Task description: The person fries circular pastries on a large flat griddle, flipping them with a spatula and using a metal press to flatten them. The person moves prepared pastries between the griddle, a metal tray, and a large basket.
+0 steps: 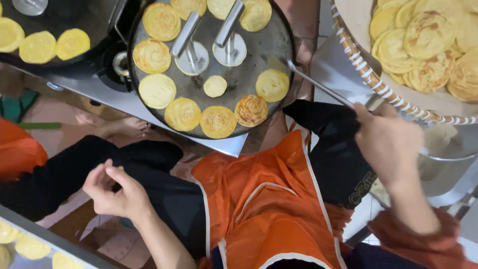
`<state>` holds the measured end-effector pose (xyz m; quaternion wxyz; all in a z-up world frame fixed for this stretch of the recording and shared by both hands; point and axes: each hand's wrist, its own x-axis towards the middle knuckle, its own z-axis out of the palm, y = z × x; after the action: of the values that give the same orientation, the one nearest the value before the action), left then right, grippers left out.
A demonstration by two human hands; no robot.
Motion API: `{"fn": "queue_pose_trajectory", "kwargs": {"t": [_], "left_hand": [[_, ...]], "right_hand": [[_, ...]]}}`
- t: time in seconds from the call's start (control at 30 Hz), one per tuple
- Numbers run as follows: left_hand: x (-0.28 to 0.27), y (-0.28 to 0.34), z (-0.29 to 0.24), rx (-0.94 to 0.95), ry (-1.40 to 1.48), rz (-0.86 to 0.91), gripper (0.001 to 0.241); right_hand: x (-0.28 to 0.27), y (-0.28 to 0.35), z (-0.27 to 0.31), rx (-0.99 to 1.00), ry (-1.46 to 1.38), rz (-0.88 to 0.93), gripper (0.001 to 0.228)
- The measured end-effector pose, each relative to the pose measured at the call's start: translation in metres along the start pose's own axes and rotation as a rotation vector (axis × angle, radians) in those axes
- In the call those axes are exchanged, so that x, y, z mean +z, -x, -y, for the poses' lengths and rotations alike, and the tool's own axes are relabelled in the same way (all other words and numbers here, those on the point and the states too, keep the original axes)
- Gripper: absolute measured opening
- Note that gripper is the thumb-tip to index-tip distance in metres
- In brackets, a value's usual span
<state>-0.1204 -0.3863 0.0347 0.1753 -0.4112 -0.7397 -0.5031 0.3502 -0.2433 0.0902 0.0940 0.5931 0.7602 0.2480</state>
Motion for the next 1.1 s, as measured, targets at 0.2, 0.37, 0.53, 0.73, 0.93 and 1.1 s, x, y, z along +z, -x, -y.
{"fn": "queue_pose_trajectory", "kwargs": {"t": [0.2,0.37,0.53,0.73,0.93,1.1], "left_hand": [[0.003,0.000,-0.002,-0.003,0.073,-0.025,0.007],[0.002,0.001,0.022,0.078,0.103,-0.076,0.007],[-0.003,-0.001,0.002,-0.045,0.096,-0.063,0.006],[-0.005,-0.002,0.002,-0.031,0.113,-0.063,0.007],[-0.006,-0.002,0.004,-0.020,0.100,-0.092,0.005],[-0.013,0.000,0.009,-0.029,0.123,-0.079,0.006]], "right_hand": [[-0.028,-0.003,0.014,-0.144,0.159,0.023,0.035],[0.056,-0.048,0.023,-0.061,0.004,-0.165,0.031],[-0.028,-0.050,0.002,0.009,-0.194,0.373,0.027],[-0.017,-0.056,-0.006,-0.084,-0.126,0.510,0.027],[-0.116,-0.105,0.030,0.110,-0.179,0.912,0.039],[-0.035,-0.105,0.032,0.223,-0.549,0.898,0.037]]}}
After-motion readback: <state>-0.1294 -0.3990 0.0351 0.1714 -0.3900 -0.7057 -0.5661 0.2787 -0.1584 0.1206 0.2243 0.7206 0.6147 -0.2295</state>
